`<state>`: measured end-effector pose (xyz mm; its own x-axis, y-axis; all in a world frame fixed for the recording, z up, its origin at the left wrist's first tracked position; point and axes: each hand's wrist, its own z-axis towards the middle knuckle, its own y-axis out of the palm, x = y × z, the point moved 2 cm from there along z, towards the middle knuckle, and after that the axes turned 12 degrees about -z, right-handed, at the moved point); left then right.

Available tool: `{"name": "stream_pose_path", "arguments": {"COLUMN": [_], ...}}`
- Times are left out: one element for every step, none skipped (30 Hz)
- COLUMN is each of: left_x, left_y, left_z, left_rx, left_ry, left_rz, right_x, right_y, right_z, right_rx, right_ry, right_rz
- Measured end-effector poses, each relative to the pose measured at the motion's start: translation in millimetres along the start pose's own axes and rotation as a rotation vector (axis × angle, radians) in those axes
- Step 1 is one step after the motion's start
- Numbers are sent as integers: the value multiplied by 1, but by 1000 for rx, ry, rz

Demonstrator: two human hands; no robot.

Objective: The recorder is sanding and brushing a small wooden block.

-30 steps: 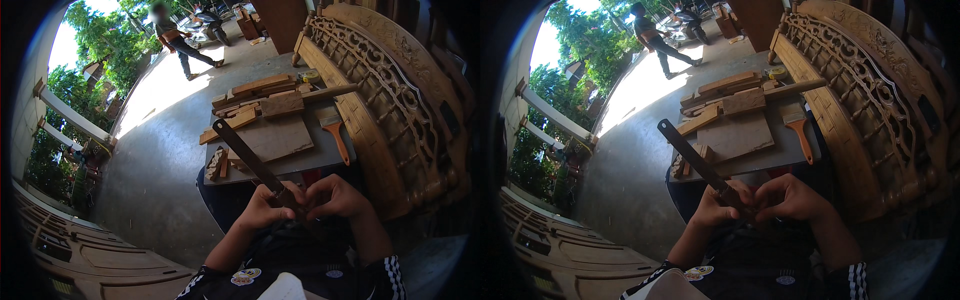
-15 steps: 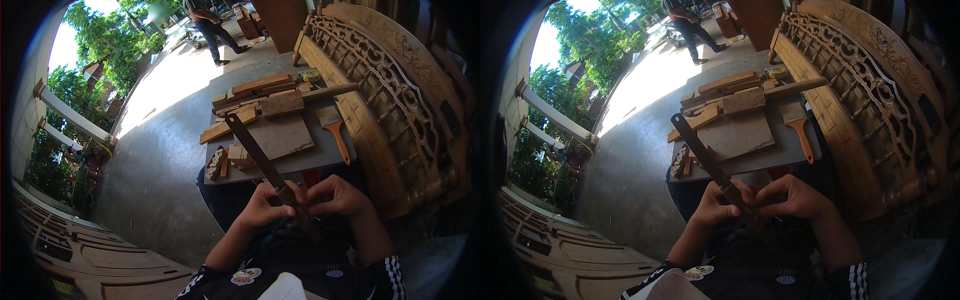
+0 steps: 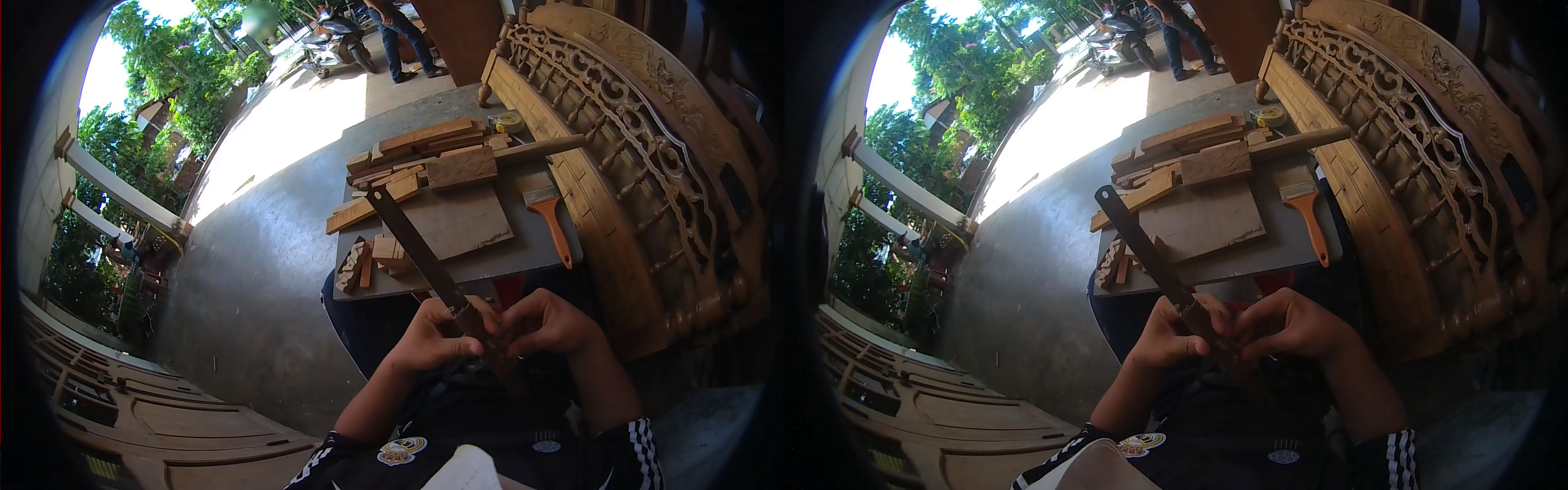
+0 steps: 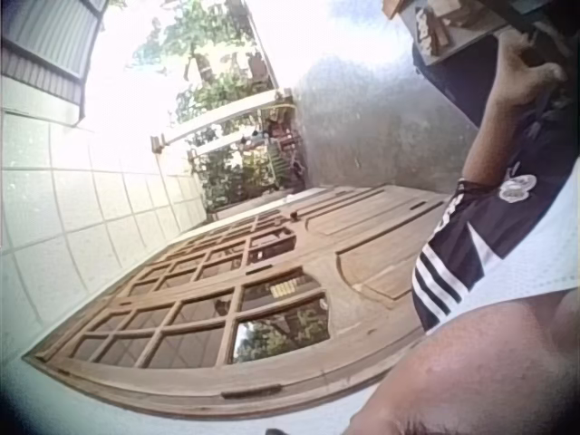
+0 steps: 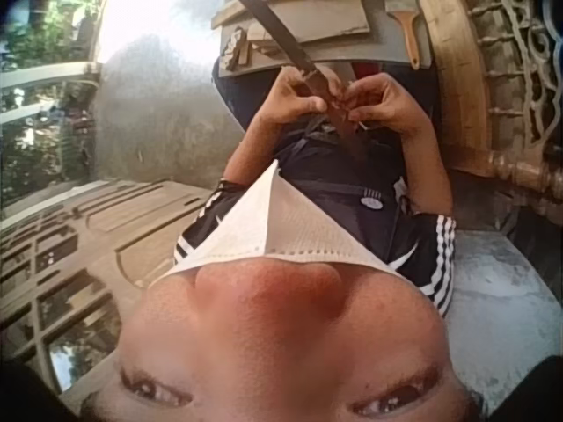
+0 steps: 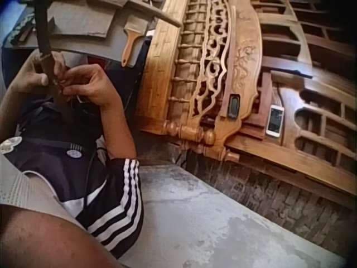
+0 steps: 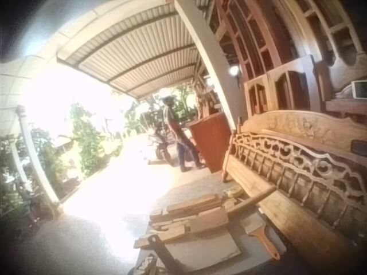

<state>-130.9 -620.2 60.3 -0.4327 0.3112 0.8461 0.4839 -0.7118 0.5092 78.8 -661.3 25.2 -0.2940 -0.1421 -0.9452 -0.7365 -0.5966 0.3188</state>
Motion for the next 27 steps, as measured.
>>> {"name": "stream_pose_path", "arguments": {"left_x": [0, 0, 0, -1, -1, -1, -2, -2, -2, -1, -1, -1, 0, 0, 0, 1, 1, 1, 0, 0, 0, 0, 0, 0, 0, 0, 1], "left_y": [0, -1, -2, -2, -2, -2, -3, -3, -3, -3, -3, -3, -3, -3, -3, -3, -4, -4, -4, -5, -6, -6, -6, -7, -7, -6, -6], "left_z": [0, 0, 0, 0, 0, 0, 1, 1, 1, 2, 2, 2, 2, 2, 2, 2, 2, 1, 1, 1, 1, 1, 2, 2, 2, 2, 2], "left_rx": [4, 9, 9, -6, -18, -21, 7, 38, 36, 36, 36, 36, 57, 76, 80, 84, 87, 87, 104, 121, 120, 110, 107, 102, 88, 74, 74], "left_ry": [5, 3, 9, 2, -7, -4, 17, 24, 36, 39, 41, 40, 44, 47, 46, 55, 63, 64, 52, 40, 40, 58, 68, 78, 77, 75, 74], "left_rz": [17, 38, 33, 40, 48, 48, 88, 137, 127, 172, 216, 215, 237, 269, 259, 281, 302, 302, 260, 218, 218, 246, 283, 275, 247, 218, 218], "right_x": [0, 1, 1, 1, 2, 2, 2, 2, 3, 3, 3, 3, 3, 2, 1, 0, -1, -2, -2, -2, -3, -3, -3, -2, -2, -1, -2], "right_y": [0, 0, 0, 0, 0, 0, 1, 2, 3, 4, 5, 6, 7, 8, 8, 8, 7, 6, 5, 5, 4, 3, 3, 2, 1, 0, -1], "right_z": [-1, -1, -1, -1, -1, -1, 0, 0, 1, 2, 3, 3, 4, 4, 4, 4, 4, 3, 3, 2, 2, 1, 0, -1, -2, -2, -3], "right_rx": [-3, -8, -10, -11, -11, 1, 14, 13, 17, 19, 21, 17, 10, 10, 6, -2, 2, 16, 43, 31, 37, 44, 41, 55, 67, 65, 50], "right_ry": [-10, 3, 1, -13, 0, -9, -18, -18, -5, -2, 9, 2, 5, -1, -10, -18, -19, 11, 44, 40, 25, 28, 12, 18, 23, 24, 4], "right_rz": [17, 8, -1, -2, -11, 21, 53, 54, 56, 78, 56, 39, 33, 26, 3, -2, -20, -41, -43, -62, -65, -68, -68, -69, -71, -70, -74]}}
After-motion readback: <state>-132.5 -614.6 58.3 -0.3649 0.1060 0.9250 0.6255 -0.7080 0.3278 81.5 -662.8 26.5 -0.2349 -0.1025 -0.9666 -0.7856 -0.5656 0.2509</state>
